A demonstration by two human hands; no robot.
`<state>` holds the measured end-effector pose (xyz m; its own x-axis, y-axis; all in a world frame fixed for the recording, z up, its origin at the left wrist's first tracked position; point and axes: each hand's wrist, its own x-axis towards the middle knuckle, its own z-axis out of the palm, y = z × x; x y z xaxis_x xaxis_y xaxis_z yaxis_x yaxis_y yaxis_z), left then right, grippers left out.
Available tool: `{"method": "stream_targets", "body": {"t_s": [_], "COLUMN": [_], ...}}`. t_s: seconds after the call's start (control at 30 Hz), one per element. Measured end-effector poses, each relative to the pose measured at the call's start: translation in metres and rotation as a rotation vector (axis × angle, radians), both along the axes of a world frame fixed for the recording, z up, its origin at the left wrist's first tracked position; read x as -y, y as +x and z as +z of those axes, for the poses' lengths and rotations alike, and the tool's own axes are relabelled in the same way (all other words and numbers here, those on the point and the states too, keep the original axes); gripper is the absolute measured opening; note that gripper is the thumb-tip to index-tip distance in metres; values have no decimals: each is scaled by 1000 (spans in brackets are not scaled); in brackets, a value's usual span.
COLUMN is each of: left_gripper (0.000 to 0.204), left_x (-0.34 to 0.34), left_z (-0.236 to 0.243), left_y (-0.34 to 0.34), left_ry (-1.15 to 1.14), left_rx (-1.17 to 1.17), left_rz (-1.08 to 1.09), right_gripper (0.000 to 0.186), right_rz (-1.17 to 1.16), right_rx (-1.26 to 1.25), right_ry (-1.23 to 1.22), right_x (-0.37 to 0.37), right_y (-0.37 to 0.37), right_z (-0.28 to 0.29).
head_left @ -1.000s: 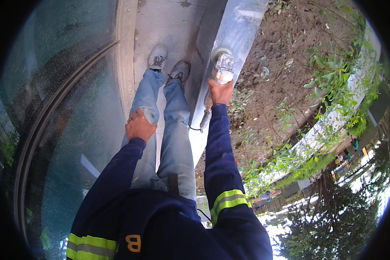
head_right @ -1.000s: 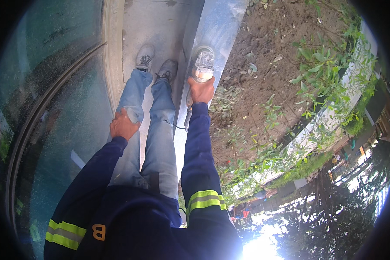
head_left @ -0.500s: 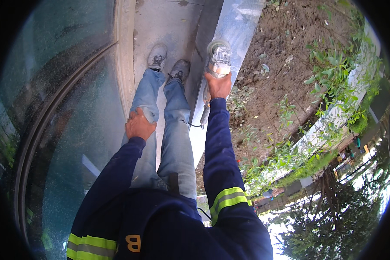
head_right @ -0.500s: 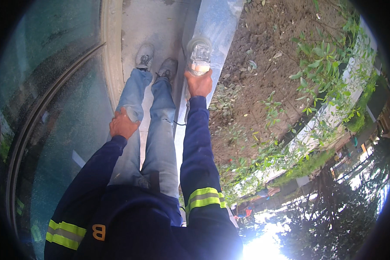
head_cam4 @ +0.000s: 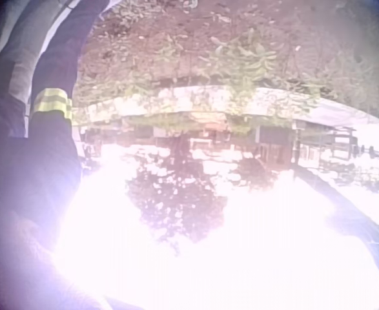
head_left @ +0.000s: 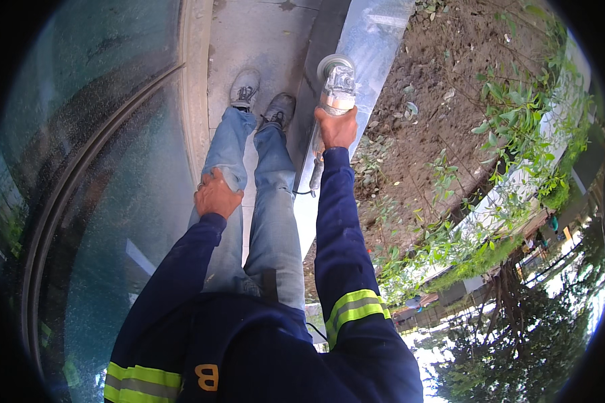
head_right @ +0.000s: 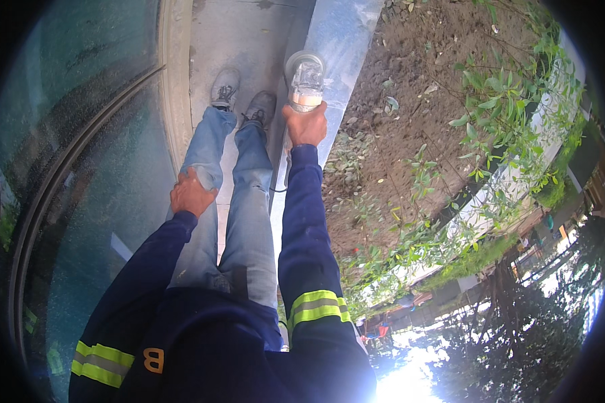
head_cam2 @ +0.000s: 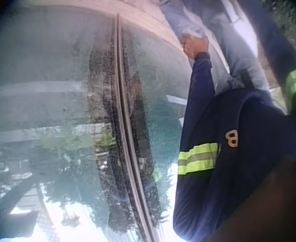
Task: The person uses an angle grinder to smooth a concrete curb edge. They hold the tool with both hands and move it steadily along the curb surface, generating dust as they work.
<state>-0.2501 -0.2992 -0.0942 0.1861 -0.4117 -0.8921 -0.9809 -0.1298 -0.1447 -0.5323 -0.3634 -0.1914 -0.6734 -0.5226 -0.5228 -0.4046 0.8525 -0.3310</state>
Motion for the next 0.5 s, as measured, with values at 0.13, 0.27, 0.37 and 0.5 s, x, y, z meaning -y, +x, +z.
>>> {"method": "stream_targets", "body": {"t_s": [0.13, 0.27, 0.37, 0.5], "left_gripper": [80, 80, 79, 78], "left_x": [-2, -1, 0, 0], "left_z": [-1, 0, 0, 1], "left_y": [0, -1, 1, -1], "left_ry": [-11, -15, -4, -26], "left_rx": [4, 0, -2, 1], "left_rz": [-13, -2, 0, 2], "right_gripper": [74, 74, 74, 72], "right_rz": [-32, 0, 13, -17], "right_rx": [-8, 27, 45, 26], "right_ry": [-21, 0, 19, -1], "right_x": [3, -6, -16, -8], "right_y": [-9, -10, -1, 0], "right_z": [-7, -5, 1, 4]}}
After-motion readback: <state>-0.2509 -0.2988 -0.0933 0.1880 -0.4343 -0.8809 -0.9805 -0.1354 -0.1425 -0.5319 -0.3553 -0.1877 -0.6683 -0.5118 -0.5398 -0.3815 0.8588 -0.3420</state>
